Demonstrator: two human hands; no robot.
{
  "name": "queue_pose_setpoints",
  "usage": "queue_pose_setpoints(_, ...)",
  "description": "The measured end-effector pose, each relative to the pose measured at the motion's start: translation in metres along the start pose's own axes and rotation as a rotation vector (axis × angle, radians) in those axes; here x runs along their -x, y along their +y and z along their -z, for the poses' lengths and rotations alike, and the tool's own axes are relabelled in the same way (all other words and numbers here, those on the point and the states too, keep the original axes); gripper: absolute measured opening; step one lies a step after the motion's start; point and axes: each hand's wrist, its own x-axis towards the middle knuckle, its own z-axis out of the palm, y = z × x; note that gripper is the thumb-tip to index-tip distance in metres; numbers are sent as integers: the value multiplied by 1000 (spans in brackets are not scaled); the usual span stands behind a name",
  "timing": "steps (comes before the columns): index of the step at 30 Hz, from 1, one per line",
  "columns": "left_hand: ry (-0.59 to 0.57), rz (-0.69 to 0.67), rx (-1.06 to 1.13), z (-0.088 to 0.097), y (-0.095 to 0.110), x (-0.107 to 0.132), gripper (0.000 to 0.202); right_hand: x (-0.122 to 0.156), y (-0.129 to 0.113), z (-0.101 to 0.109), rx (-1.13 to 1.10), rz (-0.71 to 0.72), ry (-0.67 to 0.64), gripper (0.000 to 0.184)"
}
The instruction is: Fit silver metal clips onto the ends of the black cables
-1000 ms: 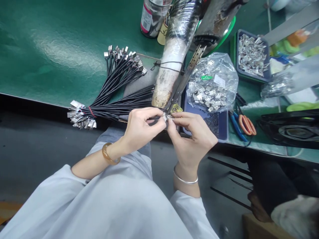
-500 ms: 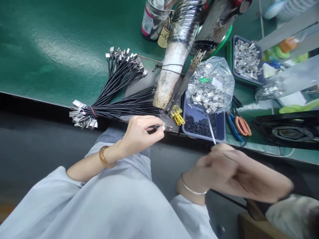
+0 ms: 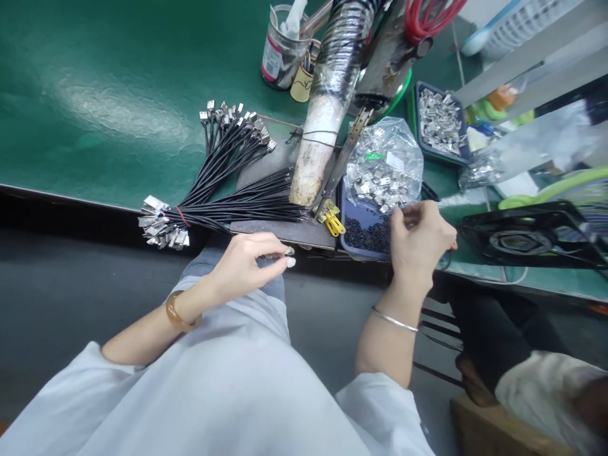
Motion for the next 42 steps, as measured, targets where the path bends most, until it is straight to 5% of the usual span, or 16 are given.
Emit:
queue_pose_setpoints(4, 137, -137, -300, 5, -11, -13, 14, -13, 2, -18, 50, -115, -47, 23)
queue_pose_setpoints(8, 115, -239, -699, 11, -27, -34, 20, -18, -23, -18, 132, -151, -94, 22)
queue_pose_setpoints(14, 201, -420, -618, 16, -45, -59, 17, -18, -49, 2, 161, -109, -204, 22)
queue_pose_setpoints(21, 180, -360, -414, 18, -27, -43, 31, -5, -69, 17, 47, -76, -140, 23)
queue_pose_setpoints(27, -172, -254, -186, 27, -5, -42, 15, 15, -106, 38, -554, -59, -134, 14)
queue_pose_setpoints(31, -307, -180, -148, 22, 8, -48, 15, 39, -134, 38, -501, 24, 15, 15)
queue_pose_setpoints(36, -186, 130, 115, 4, 3, -46, 15, 65, -141, 11, -439, 186, 322, 10)
queue_pose_setpoints(42, -80, 333, 409, -8, -1, -40, 11, 81, -142, -9, -749, -81, 131, 6)
